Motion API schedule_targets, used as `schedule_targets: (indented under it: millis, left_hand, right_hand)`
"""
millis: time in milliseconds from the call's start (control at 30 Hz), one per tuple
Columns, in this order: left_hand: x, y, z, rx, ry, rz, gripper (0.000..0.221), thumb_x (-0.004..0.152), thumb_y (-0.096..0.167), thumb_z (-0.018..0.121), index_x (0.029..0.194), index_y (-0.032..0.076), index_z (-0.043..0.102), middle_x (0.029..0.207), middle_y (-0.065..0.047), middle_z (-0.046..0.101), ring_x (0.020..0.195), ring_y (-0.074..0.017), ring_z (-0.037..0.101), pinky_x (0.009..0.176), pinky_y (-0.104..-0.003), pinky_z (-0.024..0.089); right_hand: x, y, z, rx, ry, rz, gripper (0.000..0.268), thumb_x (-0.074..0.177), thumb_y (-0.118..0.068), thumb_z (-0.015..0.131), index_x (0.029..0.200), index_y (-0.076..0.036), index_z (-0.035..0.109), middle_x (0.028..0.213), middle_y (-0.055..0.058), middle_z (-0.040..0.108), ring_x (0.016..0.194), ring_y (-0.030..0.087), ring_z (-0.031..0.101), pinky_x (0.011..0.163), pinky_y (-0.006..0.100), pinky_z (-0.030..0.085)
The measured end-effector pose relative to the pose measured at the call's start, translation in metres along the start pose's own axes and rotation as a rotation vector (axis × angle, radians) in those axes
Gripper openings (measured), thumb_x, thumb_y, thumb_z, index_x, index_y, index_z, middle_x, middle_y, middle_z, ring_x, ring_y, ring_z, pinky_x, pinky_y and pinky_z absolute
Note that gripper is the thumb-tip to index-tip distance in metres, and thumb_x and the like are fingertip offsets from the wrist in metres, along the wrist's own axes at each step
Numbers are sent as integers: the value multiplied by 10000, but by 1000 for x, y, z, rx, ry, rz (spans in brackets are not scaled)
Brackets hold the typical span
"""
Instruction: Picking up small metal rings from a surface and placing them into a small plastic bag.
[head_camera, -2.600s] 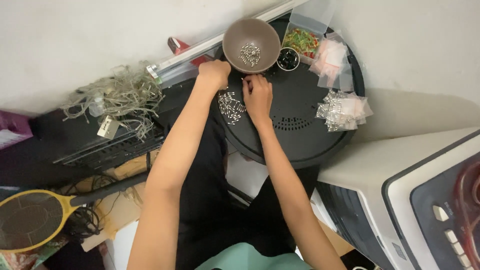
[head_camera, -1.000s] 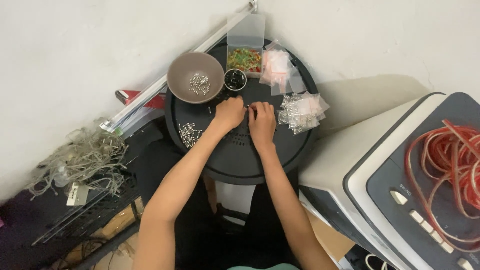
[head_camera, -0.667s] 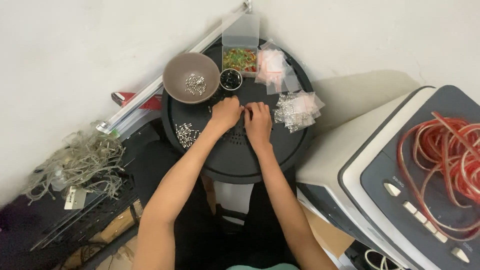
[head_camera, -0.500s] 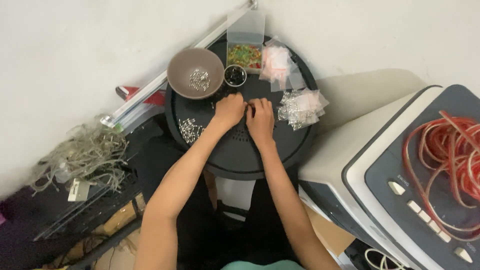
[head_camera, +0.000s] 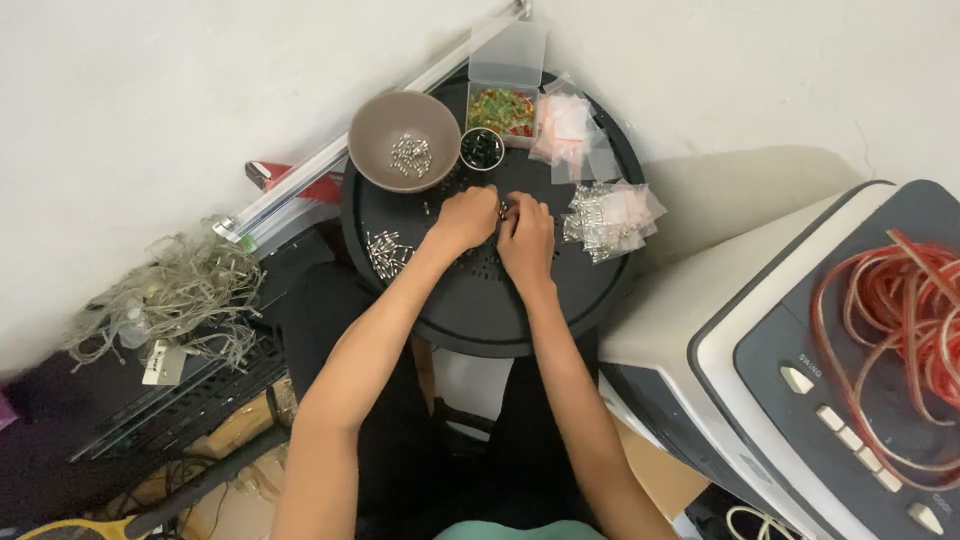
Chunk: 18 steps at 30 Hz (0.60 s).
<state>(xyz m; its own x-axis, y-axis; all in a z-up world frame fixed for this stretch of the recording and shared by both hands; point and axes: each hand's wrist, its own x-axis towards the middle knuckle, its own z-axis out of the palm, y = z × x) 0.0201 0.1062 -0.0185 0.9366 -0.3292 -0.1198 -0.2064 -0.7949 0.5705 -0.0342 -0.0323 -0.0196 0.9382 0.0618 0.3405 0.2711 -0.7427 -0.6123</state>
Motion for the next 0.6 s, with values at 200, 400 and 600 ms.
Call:
schedule_targets:
  millis: [200, 400, 600]
  left_hand:
    - [-3, 3, -4, 45, -14, -4, 258, 1002, 75, 475, 925, -83, 665, 769, -258, 698, 636, -339, 700, 522, -419, 561]
    - [2, -17, -13, 155, -207, -112, 297, 986, 123, 503, 856, -43, 711, 730, -199, 705, 599, -322, 671, 507, -429, 531]
    - [-36, -22, -71, 151, -273, -225, 338, 1019, 140, 497, 902, -71, 734, 777, -221, 719, 661, -327, 695, 544, -434, 519]
  right_hand:
    - [-2, 7, 2, -26, -13, 30, 388, 821, 101, 631, 1125, -114, 520, 879, 52, 642, 924, 309, 588, 827, 441, 463]
    - [0, 6, 0, 12, 18, 34, 332, 837, 80, 595, 1079, -131, 510, 887, 54, 641, 911, 296, 570, 816, 403, 459]
    - [-1, -13, 1, -38, 12, -174, 152, 979, -13, 533, 1069, -134, 518, 896, 27, 500, 824, 216, 481, 763, 350, 415]
